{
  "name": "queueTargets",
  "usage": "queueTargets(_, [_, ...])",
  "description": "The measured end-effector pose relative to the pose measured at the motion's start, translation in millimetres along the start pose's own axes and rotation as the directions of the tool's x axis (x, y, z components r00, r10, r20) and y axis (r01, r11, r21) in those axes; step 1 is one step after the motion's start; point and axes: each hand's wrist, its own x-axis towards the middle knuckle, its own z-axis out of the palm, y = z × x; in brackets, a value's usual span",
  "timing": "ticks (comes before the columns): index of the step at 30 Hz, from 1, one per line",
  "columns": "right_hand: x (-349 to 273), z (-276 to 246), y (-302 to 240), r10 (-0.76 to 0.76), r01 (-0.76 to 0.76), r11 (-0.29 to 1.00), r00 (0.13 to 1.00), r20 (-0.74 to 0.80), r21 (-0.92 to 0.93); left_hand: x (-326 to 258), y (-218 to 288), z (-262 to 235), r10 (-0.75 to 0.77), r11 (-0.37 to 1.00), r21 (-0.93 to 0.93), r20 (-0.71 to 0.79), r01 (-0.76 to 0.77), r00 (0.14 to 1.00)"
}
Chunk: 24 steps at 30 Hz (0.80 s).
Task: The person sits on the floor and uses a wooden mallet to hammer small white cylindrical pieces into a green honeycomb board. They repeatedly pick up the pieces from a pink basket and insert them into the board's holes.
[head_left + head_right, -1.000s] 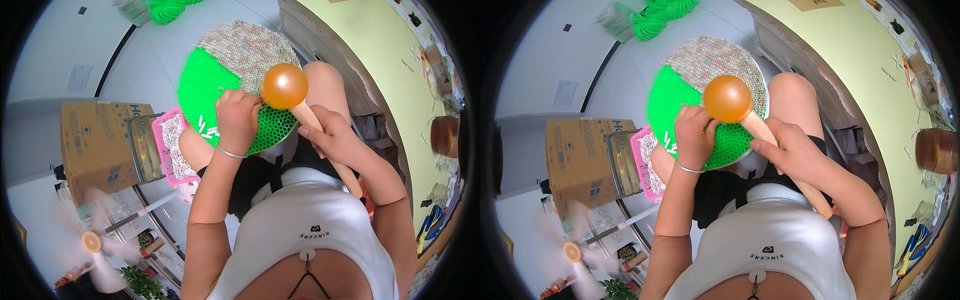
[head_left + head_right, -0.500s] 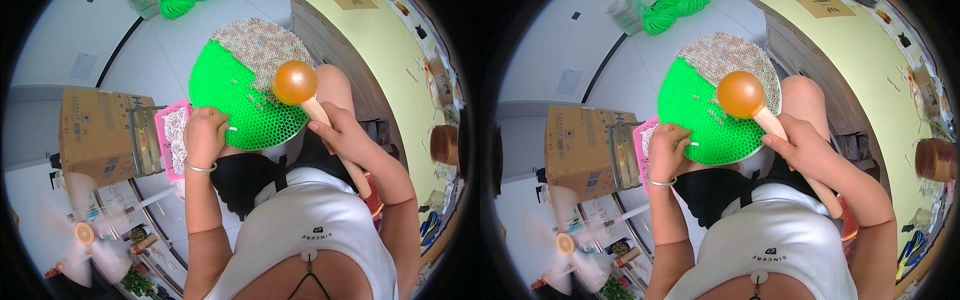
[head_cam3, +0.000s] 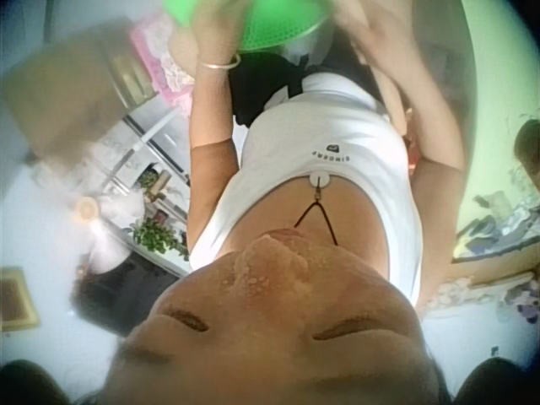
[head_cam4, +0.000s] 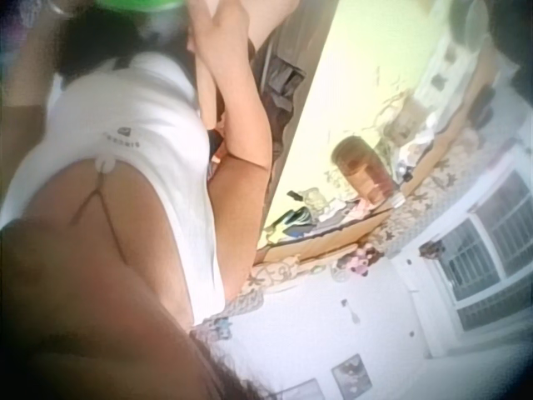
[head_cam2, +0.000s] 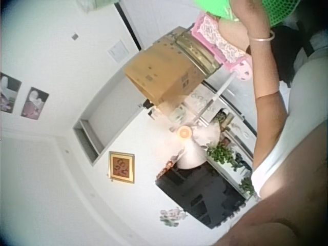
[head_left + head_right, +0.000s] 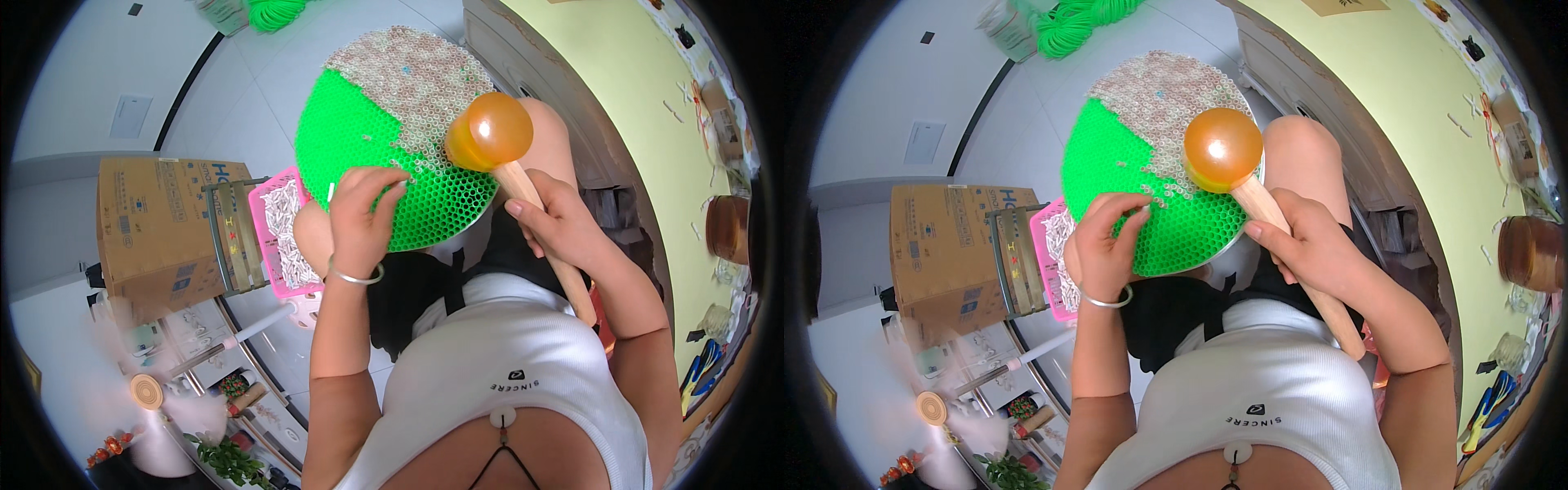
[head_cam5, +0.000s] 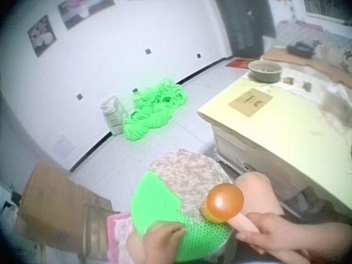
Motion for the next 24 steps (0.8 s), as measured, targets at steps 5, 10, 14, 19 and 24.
queueTargets(5, [1.4, -2.8, 3.8, -0.013, 0.013, 1.0, 1.0, 0.011, 0.009, 14.6, 3.8, 21.5, 0.131, 0.982, 0.14, -0.028, -0.126, 0.991])
queueTargets(10, [1.8, -5.1, 6.3, -0.023, 0.023, 1.0, 0.999, 0.027, 0.003, 19.3, 3.6, 28.5, 0.205, 0.944, 0.262, 0.014, -0.201, 0.979])
queueTargets(14, [1.1, -1.3, 2.6, -0.045, 0.046, 0.997, 0.999, 0.024, -0.061, 16.1, 2.5, 25.2, 0.178, 0.939, 0.291, 0.038, -0.182, 0.983])
queueTargets(19, [-2.6, 10.1, -21.5, -0.28, 0.292, 0.926, 0.956, 0.087, -0.238, 7.7, -9.1, -7.8, -0.013, 0.992, 0.121, -0.18, 0.035, 0.984])
queueTargets(24, [16.8, 25.2, -13.1, -0.417, 0.424, 0.763, 0.9, 0.129, -0.488, -8.0, -36.2, -72.3, -0.188, 0.943, 0.259, -0.099, 0.208, 0.977])
